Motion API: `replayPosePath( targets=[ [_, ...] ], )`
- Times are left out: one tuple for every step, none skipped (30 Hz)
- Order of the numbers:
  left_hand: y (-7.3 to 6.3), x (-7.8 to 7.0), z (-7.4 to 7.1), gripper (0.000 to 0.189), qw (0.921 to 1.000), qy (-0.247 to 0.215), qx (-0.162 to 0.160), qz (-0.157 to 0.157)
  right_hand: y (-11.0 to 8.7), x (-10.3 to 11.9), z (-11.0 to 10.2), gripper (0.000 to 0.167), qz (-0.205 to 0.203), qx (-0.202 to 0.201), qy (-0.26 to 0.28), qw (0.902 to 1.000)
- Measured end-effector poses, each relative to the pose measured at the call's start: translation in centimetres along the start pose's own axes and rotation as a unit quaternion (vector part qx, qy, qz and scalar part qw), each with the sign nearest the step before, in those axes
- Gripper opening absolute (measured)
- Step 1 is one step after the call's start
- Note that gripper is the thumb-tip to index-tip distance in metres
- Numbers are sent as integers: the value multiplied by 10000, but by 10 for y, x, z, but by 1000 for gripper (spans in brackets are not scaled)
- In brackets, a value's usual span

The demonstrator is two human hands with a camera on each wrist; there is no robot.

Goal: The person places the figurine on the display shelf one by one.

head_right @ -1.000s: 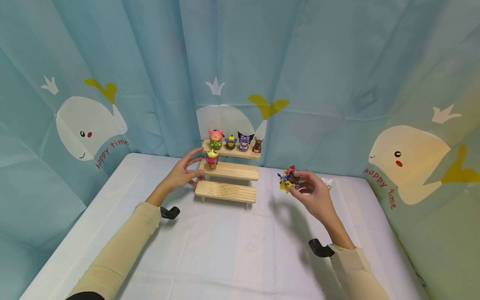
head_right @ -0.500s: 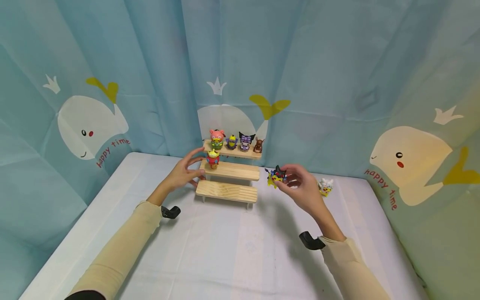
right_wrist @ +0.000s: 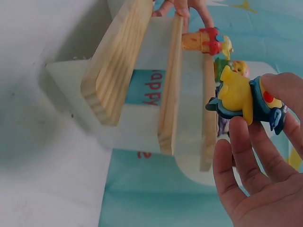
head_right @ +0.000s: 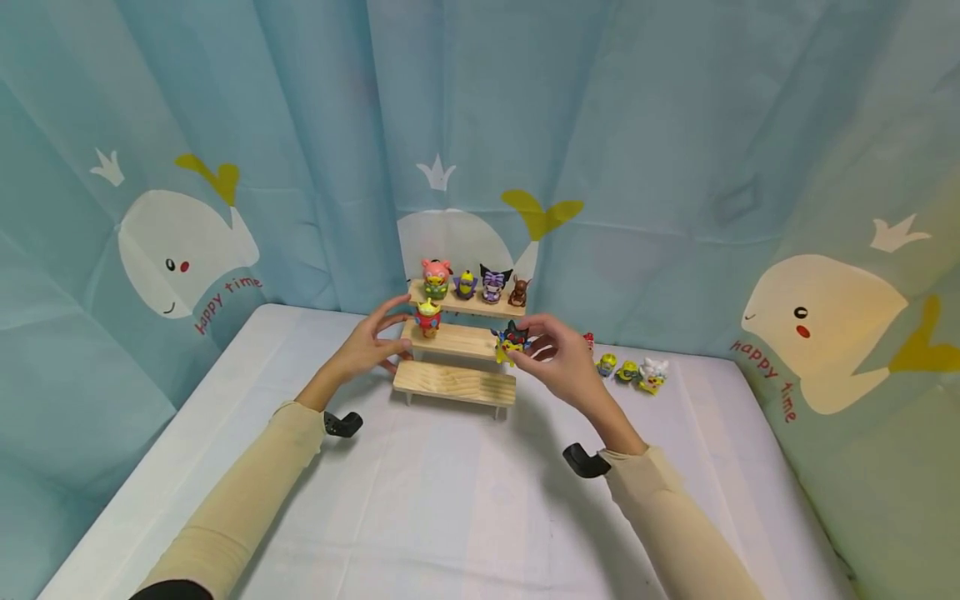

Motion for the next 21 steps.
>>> replayPosePath(
  targets=[
    [0, 0, 0, 78, 10000, 15, -4, -4, 3, 0, 2, 39, 7, 23, -11, 10000],
    [0, -1, 0, 77, 10000, 31, -14, -14, 5, 0, 3, 40, 22, 44, 15, 10000],
    [-1, -1, 0, 77, 10000, 44, -20, -10, 8, 0, 5, 40, 41, 63, 14, 10000],
    [-1, -1, 0, 77, 10000, 45, -28, 0, 10, 0, 7, 40, 43, 69, 17, 10000],
    [-1, -1, 0, 76, 10000, 48, -27, 17, 13, -1, 8, 41, 23, 79, 18, 10000],
    [-1, -1, 0, 76, 10000, 44, -25, 36, 16, -1, 10, 41, 1, 88, 25, 10000],
    [-1, -1, 0, 76, 10000, 41, -22, 48, 19, -2, 12, 41, -24, 86, 15, 10000],
    [-1, -1, 0, 76, 10000, 38, -22, 54, 21, -2, 14, 41, -49, 87, 30, 9999],
    [-1, -1, 0, 76, 10000, 33, -15, 62, 24, -3, 16, 41, -83, 84, 28, 9999],
    [-1, -1, 0, 76, 10000, 28, -11, 63, 27, -4, 18, 41, -120, 76, 37, 9999],
    [-1, -1, 0, 76, 10000, 24, -7, 59, 29, -4, 20, 41, -142, 73, 39, 9999],
    [-1, -2, 0, 76, 10000, 24, -4, 53, 32, -5, 22, 40, -164, 63, 62, 9998],
    [-1, -2, 0, 76, 10000, 20, -6, 40, 35, -5, 24, 40, -206, 53, 67, 9998],
    [-1, -2, 0, 77, 10000, 14, -6, 35, 38, -6, 25, 40, -233, 49, 85, 9997],
    [-1, -2, 1, 77, 10000, -1, -1, 40, 40, -6, 27, 40, -246, 48, 88, 9996],
    [-1, -2, 1, 77, 10000, -14, 5, 51, 42, -7, 29, 40, -259, 38, 70, 9996],
    [-1, -2, 1, 78, 10000, -46, 15, 60, 45, -7, 31, 40, -285, 31, 53, 9996],
    [-1, -2, 1, 78, 9999, -82, 31, 66, 47, -7, 33, 40, -306, 28, 73, 9995],
    [-1, -2, 1, 79, 9999, -120, 48, 62, 49, -7, 35, 41, -281, 37, 64, 9996],
    [-2, -6, 1, 78, 9998, -154, 75, 72, 50, -2, 37, 40, -266, 50, 58, 9996],
    [-3, -9, 2, 78, 9997, -192, 100, 78, 52, -2, 38, 39, -238, 49, 53, 9997]
  ],
)
Point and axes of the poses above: each hand's wrist, its own y-axis towards the middle knuckle, its own z-axis out of the palm, x = y × z, the point moved 2 cm from there along y, towards the middle knuckle, and after that the axes turned 14 degrees about x, right-handed, at the moved point
